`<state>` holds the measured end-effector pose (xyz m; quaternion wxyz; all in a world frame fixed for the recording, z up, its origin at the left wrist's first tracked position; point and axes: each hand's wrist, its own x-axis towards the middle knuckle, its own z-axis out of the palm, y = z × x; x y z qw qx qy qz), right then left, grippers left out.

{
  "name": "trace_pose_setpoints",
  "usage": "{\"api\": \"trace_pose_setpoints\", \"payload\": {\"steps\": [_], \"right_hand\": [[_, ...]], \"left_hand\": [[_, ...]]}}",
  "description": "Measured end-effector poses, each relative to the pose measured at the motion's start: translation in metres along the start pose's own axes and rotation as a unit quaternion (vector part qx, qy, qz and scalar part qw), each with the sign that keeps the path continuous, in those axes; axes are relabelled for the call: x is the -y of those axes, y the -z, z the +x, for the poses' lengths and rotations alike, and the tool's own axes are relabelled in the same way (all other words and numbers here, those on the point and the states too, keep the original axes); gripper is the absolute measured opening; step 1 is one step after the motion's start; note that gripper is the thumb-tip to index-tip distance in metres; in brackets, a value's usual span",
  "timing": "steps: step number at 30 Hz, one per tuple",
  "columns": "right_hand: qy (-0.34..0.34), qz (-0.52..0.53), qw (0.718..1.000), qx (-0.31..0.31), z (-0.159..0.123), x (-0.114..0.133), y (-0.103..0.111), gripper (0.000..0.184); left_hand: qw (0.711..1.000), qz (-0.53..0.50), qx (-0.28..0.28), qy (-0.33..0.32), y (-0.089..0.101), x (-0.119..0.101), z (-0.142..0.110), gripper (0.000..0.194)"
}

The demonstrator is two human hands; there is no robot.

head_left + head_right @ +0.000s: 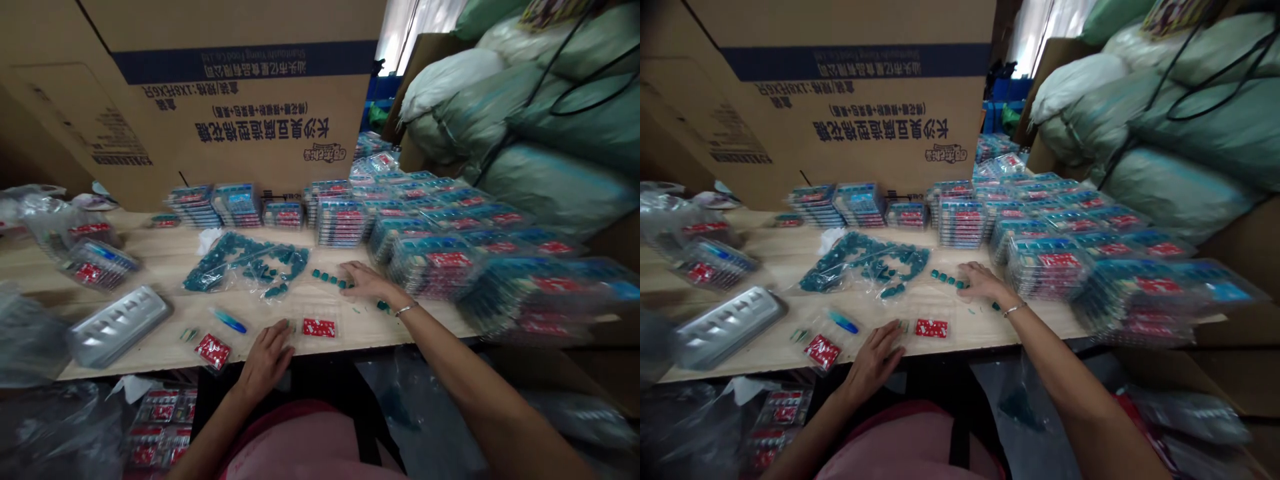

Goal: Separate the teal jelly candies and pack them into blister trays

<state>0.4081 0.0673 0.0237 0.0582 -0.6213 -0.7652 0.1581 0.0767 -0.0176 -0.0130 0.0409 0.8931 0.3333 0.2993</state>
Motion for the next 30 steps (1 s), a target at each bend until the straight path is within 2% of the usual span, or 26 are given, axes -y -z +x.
{"api": "trace_pose_setpoints", "payload": {"steps": [3, 8, 10, 19, 25, 30], "right_hand": [[-0.003, -0.012, 1.0, 0.002, 0.004, 0.011, 0.0, 0.084], [-0.016, -0.049, 0.999, -0.008, 0.011, 0.029, 0.001, 0.054], [-0.021, -0.049, 0.999, -0.011, 0.011, 0.029, 0.002, 0.05], [0.003, -0.008, 0.999, 0.041, 0.006, 0.03, 0.003, 0.088], [0.06, -0.016, 0.998, -0.011, 0.003, 0.017, -0.002, 0.086], [0.076, -0.037, 0.995, 0.047, 0.002, 0.02, 0.002, 0.09]], "left_hand": [[0.999, 0.001, -0.027, 0.019, -0.001, 0.0, -0.003, 0.033], [0.997, -0.022, -0.049, 0.053, -0.002, -0.003, -0.005, 0.027], [0.996, -0.038, -0.047, 0.065, 0.0, -0.005, -0.006, 0.025], [0.992, -0.05, -0.064, 0.093, 0.003, -0.008, -0.011, 0.021], [0.993, -0.02, -0.052, 0.102, 0.005, -0.008, -0.007, 0.019], [0.994, 0.0, -0.052, 0.097, 0.005, -0.012, -0.003, 0.017]]}}
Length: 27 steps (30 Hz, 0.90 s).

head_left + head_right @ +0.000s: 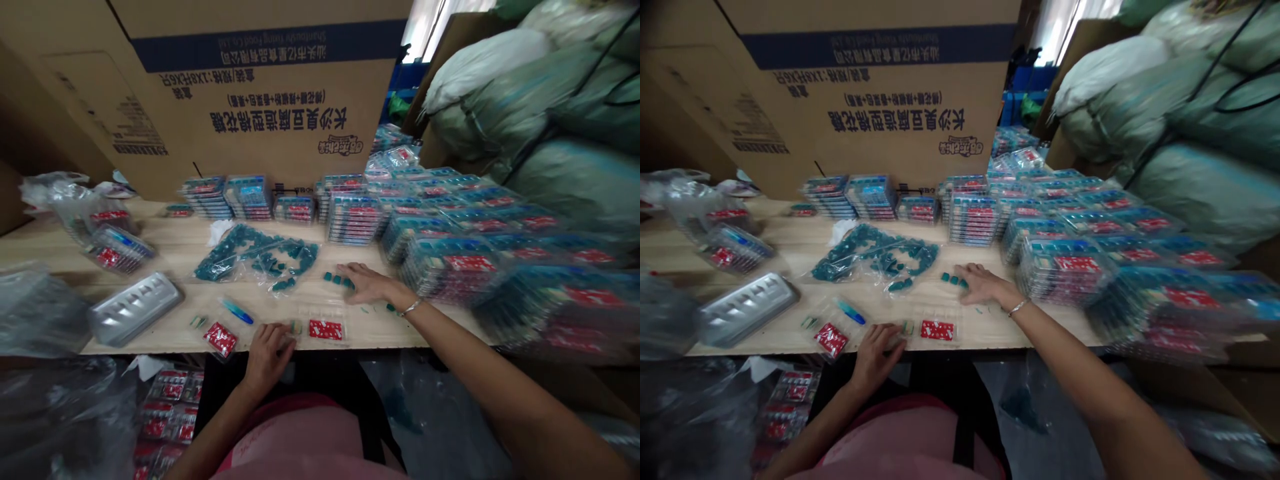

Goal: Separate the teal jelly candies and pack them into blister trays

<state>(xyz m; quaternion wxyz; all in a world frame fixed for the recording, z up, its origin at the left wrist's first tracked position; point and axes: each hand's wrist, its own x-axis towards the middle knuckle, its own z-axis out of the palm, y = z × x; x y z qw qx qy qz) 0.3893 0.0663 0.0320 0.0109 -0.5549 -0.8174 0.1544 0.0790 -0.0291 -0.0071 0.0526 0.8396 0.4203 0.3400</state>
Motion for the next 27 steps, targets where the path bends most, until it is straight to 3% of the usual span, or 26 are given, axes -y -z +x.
{"api": "trace_pose_setpoints", "payload": {"steps": [4, 13, 19, 23, 27], "right_hand": [[0.002, -0.003, 1.0, 0.02, 0.001, 0.002, 0.005, 0.097], [0.0, 0.033, 0.998, -0.056, -0.01, -0.005, 0.009, 0.102], [0.061, 0.027, 0.995, -0.07, -0.033, 0.043, 0.019, 0.103], [0.118, 0.039, 0.991, -0.054, -0.047, 0.08, -0.004, 0.099], [0.143, 0.047, 0.987, -0.054, -0.044, 0.097, -0.024, 0.094]], "left_hand": [[1.0, 0.015, -0.006, -0.009, 0.0, 0.0, 0.0, 0.019], [1.0, 0.016, -0.002, -0.008, -0.002, 0.002, -0.002, 0.017], [0.999, 0.019, 0.0, 0.029, -0.003, 0.001, -0.003, 0.03], [0.998, 0.015, -0.002, 0.054, -0.007, 0.002, -0.006, 0.046], [0.998, 0.016, 0.001, 0.056, -0.009, 0.004, -0.007, 0.055]]}}
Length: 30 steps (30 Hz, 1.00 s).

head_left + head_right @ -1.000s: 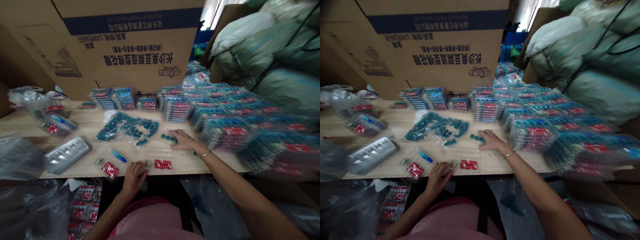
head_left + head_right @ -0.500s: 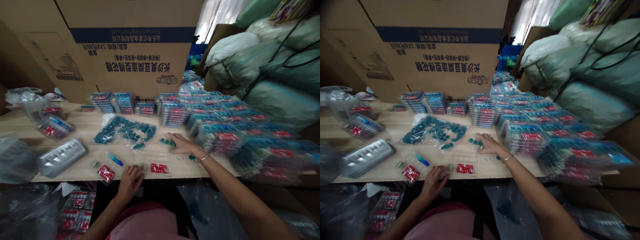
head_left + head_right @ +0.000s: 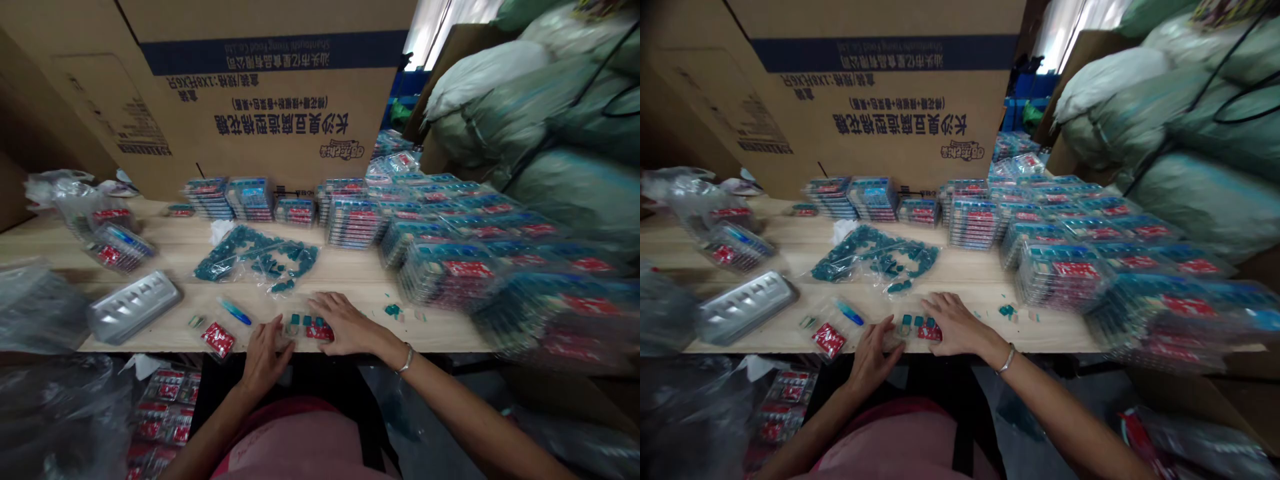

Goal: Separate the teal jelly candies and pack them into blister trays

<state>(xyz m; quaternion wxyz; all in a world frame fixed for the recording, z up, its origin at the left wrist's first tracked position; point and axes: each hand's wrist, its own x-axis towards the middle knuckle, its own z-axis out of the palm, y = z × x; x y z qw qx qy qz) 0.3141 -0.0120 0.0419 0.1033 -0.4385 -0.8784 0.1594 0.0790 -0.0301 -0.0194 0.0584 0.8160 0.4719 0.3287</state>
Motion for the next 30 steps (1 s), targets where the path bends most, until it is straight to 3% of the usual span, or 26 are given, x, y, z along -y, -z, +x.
{"api": "trace_pose_setpoints", "payload": {"steps": [4, 8, 11, 13, 16, 18, 21, 24, 27, 30], "right_hand": [[0.014, 0.012, 1.0, -0.01, 0.008, -0.002, -0.004, 0.09], [0.002, 0.009, 1.0, -0.011, 0.005, -0.001, 0.001, 0.091], [-0.008, 0.0, 1.0, -0.021, -0.002, 0.009, 0.008, 0.092], [-0.006, -0.004, 1.0, -0.021, -0.006, 0.02, 0.013, 0.094], [0.009, 0.007, 1.0, -0.018, -0.009, 0.035, 0.02, 0.096], [0.014, 0.032, 0.999, -0.024, -0.012, 0.037, 0.024, 0.097], [-0.011, 0.119, 0.99, -0.076, -0.021, 0.025, 0.027, 0.095], [-0.118, 0.283, 0.937, -0.164, -0.032, 0.01, 0.02, 0.076], [-0.215, 0.488, 0.833, -0.146, -0.038, 0.007, 0.006, 0.066], [-0.248, 0.626, 0.73, -0.119, -0.036, 0.014, 0.001, 0.062]], "left_hand": [[1.0, -0.001, -0.001, -0.006, 0.002, -0.001, 0.002, 0.056], [0.999, -0.03, 0.013, -0.017, 0.01, -0.004, 0.002, 0.045], [0.99, -0.132, -0.006, 0.049, 0.019, -0.012, 0.003, 0.047], [0.956, -0.253, -0.008, 0.148, 0.026, -0.019, 0.008, 0.051], [0.853, -0.433, 0.051, 0.286, 0.037, -0.029, 0.022, 0.055], [0.79, -0.504, 0.084, 0.339, 0.044, -0.035, 0.03, 0.056], [0.741, -0.545, 0.071, 0.385, 0.053, -0.039, 0.036, 0.059], [0.716, -0.559, 0.051, 0.415, 0.056, -0.043, 0.034, 0.058], [0.687, -0.582, 0.058, 0.432, 0.054, -0.047, 0.032, 0.057], [0.645, -0.607, 0.09, 0.455, 0.05, -0.049, 0.037, 0.051]]}}
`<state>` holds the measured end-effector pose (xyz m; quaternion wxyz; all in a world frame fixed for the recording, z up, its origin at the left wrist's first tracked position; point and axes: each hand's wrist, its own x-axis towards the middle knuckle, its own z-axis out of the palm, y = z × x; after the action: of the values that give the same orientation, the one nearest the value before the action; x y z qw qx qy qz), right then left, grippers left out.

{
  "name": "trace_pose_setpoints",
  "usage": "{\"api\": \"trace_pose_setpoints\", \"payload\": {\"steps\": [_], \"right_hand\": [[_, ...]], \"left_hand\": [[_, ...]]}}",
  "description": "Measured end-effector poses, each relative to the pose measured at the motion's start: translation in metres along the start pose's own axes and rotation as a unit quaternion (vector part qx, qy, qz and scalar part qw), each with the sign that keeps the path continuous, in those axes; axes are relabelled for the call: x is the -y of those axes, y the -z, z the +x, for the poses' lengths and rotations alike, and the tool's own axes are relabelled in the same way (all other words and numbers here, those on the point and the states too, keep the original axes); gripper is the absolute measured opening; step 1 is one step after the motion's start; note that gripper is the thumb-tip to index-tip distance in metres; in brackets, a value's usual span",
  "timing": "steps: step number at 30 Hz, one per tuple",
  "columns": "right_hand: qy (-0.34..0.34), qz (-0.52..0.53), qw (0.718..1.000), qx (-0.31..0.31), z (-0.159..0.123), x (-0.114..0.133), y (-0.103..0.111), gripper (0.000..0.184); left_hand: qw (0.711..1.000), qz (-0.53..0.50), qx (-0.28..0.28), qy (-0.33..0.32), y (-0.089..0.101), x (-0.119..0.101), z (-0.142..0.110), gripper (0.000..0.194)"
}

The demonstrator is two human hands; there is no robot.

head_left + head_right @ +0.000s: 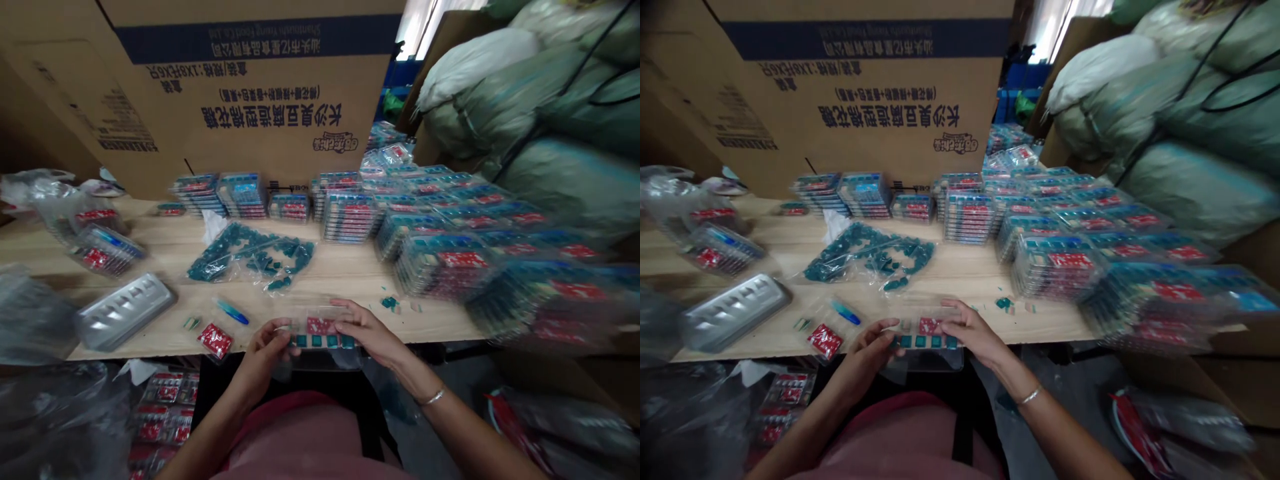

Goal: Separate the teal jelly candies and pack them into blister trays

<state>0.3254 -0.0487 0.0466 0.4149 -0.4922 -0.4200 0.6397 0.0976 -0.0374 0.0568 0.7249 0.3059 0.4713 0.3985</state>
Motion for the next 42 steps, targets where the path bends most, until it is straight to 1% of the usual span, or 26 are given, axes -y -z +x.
{"api": "trace_pose_setpoints", "payload": {"steps": [3, 6, 9, 13, 17, 20, 23, 26, 29, 31, 33, 35, 39, 42], "right_hand": [[-0.054, 0.071, 0.996, -0.027, 0.002, 0.008, -0.003, 0.053], [-0.071, 0.071, 0.994, -0.044, 0.006, 0.014, 0.003, 0.042], [-0.081, 0.065, 0.993, -0.051, 0.009, 0.011, 0.008, 0.037], [-0.091, 0.07, 0.992, -0.055, 0.008, 0.007, 0.01, 0.033], [-0.073, 0.064, 0.994, -0.043, 0.003, 0.012, 0.009, 0.036], [-0.066, 0.056, 0.996, -0.031, 0.002, 0.014, 0.005, 0.04], [-0.058, 0.046, 0.997, -0.015, 0.005, 0.013, 0.0, 0.04], [-0.044, 0.034, 0.998, -0.026, 0.01, 0.014, -0.002, 0.038], [-0.037, 0.027, 0.998, -0.033, 0.011, 0.013, -0.001, 0.039], [-0.043, 0.029, 0.998, -0.027, 0.01, 0.012, 0.001, 0.04], [-0.05, 0.032, 0.998, -0.021, 0.012, 0.011, 0.004, 0.041], [-0.042, 0.03, 0.998, -0.029, 0.019, 0.014, 0.009, 0.037], [-0.012, 0.021, 0.997, -0.072, 0.038, 0.031, 0.02, 0.027], [-0.01, 0.021, 0.996, -0.092, 0.041, 0.037, 0.023, 0.026]], "left_hand": [[0.998, -0.007, 0.013, 0.054, -0.003, -0.011, 0.011, 0.037], [0.996, 0.017, 0.034, 0.077, -0.005, -0.023, 0.022, 0.025], [0.994, 0.034, 0.048, 0.094, -0.005, -0.028, 0.026, 0.022], [0.991, 0.041, 0.049, 0.118, -0.001, -0.026, 0.025, 0.022], [0.993, 0.062, 0.046, 0.087, 0.004, -0.026, 0.021, 0.025], [0.995, 0.053, 0.047, 0.063, 0.001, -0.024, 0.022, 0.029], [0.998, 0.039, 0.011, 0.043, -0.007, -0.02, 0.031, 0.021], [0.999, 0.032, -0.023, 0.028, -0.016, -0.018, 0.043, 0.018], [0.999, 0.032, -0.016, 0.017, -0.016, -0.017, 0.048, 0.017], [0.999, 0.037, -0.005, 0.024, -0.012, -0.017, 0.048, 0.018], [0.998, 0.044, 0.008, 0.042, -0.01, -0.021, 0.05, 0.018], [0.997, 0.056, 0.022, 0.048, -0.01, -0.031, 0.055, 0.017], [0.994, 0.103, 0.029, 0.018, -0.019, -0.056, 0.075, 0.014], [0.992, 0.122, 0.031, 0.011, -0.023, -0.06, 0.082, 0.016]]}}
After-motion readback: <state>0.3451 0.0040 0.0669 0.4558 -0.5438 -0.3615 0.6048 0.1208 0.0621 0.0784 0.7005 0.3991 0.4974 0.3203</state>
